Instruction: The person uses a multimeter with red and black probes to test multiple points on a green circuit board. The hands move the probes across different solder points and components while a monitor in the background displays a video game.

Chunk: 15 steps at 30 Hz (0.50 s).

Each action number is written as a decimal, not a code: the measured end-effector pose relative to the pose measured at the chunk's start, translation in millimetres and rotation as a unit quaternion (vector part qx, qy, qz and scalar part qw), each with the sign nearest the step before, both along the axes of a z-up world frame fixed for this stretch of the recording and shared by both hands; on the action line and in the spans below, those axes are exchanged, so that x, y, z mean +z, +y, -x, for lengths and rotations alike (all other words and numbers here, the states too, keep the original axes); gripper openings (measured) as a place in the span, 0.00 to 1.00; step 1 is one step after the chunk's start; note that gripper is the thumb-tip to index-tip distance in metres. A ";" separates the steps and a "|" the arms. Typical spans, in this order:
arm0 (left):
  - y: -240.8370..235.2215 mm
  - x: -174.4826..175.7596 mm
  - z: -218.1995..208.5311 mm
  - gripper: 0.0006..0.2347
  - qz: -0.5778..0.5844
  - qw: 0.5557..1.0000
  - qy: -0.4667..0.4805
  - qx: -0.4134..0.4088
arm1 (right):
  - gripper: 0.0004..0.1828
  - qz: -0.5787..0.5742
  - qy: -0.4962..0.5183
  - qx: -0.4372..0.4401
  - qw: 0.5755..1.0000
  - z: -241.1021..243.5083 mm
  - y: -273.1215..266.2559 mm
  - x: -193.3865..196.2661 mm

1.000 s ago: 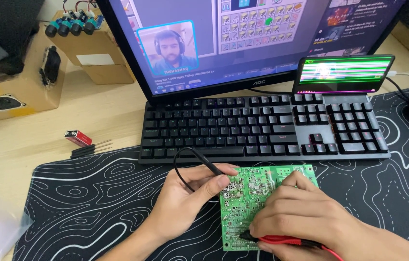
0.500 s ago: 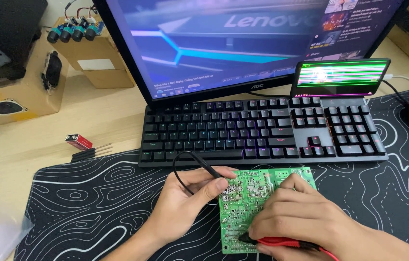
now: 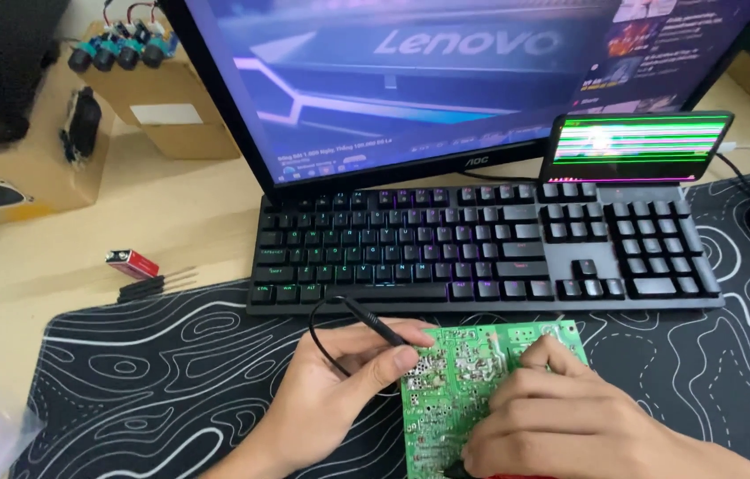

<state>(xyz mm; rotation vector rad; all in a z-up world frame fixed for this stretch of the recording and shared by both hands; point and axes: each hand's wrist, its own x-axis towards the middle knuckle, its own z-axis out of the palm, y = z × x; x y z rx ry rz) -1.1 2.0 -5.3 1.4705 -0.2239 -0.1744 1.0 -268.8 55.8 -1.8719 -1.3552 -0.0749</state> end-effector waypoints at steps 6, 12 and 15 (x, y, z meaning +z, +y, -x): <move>-1.2 2.4 -0.5 0.09 -0.001 1.000 -0.015 0.001 | 0.14 -0.001 -0.001 -0.019 1.000 0.8 1.6 3.0; -0.5 4.6 -1.5 0.10 -0.006 1.000 -0.016 -0.005 | 0.06 0.006 0.017 -0.023 1.000 1.7 -0.9 0.2; -0.1 3.1 -0.1 0.11 -0.018 1.000 0.002 -0.002 | 0.08 0.009 0.008 -0.038 0.999 3.6 -2.7 -5.9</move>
